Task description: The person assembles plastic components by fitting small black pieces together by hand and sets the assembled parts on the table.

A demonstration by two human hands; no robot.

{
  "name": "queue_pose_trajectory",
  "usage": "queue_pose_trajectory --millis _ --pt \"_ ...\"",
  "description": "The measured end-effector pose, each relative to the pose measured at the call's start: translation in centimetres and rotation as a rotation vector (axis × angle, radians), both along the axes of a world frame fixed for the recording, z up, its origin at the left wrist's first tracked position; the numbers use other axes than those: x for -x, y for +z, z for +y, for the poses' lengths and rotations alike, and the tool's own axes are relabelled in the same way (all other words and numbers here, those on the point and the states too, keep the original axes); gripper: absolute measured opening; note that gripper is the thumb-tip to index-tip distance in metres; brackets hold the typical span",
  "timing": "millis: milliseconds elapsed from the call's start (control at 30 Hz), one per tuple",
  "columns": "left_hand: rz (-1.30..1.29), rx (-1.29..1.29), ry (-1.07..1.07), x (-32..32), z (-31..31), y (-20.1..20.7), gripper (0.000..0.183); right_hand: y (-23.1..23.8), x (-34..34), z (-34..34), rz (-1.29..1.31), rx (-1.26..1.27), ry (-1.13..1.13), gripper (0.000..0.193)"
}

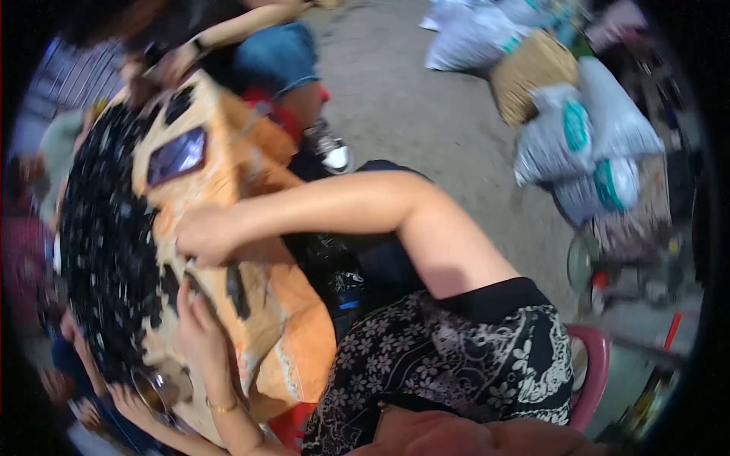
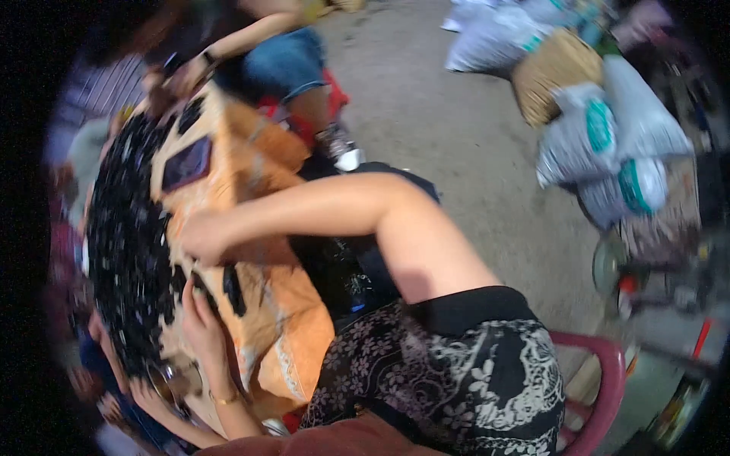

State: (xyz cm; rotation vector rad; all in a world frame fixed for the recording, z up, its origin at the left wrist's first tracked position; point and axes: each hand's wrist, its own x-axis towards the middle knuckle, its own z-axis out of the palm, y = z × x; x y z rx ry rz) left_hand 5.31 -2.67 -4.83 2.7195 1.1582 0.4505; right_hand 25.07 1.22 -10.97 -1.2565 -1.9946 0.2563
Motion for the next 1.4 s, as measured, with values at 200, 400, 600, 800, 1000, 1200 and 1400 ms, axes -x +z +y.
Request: queue_pose_trajectory --millis 200,400,600,800,1000,1200,1400 --pt "-0.051 0.002 0.121 1.1 2.0 1.6 0.038 -0.6 -1.3 -4.3 0.397 -0.445 -0.188 0.043" --pt "0.104 -0.271 -0.322 -1.9 6.5 2.1 0.029 -6.5 -2.2 -16.6 0.639 -0.272 -0.341 0.019" --pt "0.386 -0.299 -0.598 -8.5 3.7 4.0 0.029 -12.4 0.7 -22.3 0.624 -0.045 -0.463 0.016" --pt "0.601 -0.302 -0.812 -12.4 5.6 4.9 0.037 -16.4 3.7 -22.8 0.725 0.023 -0.471 0.018" --pt "1.015 0.112 -0.964 -16.2 -2.6 2.5 0.045 -22.4 -4.7 -26.9 1.265 -0.155 -1.207 0.012" --pt "0.781 0.245 -1.244 -23.1 -14.3 -10.1 0.05 -36.0 -1.5 -32.3 1.259 0.852 -1.431 0.03" --pt "0.749 0.274 -1.191 -22.1 -16.9 -20.5 0.044 -39.9 7.0 -34.9 1.319 1.304 -1.012 0.032"
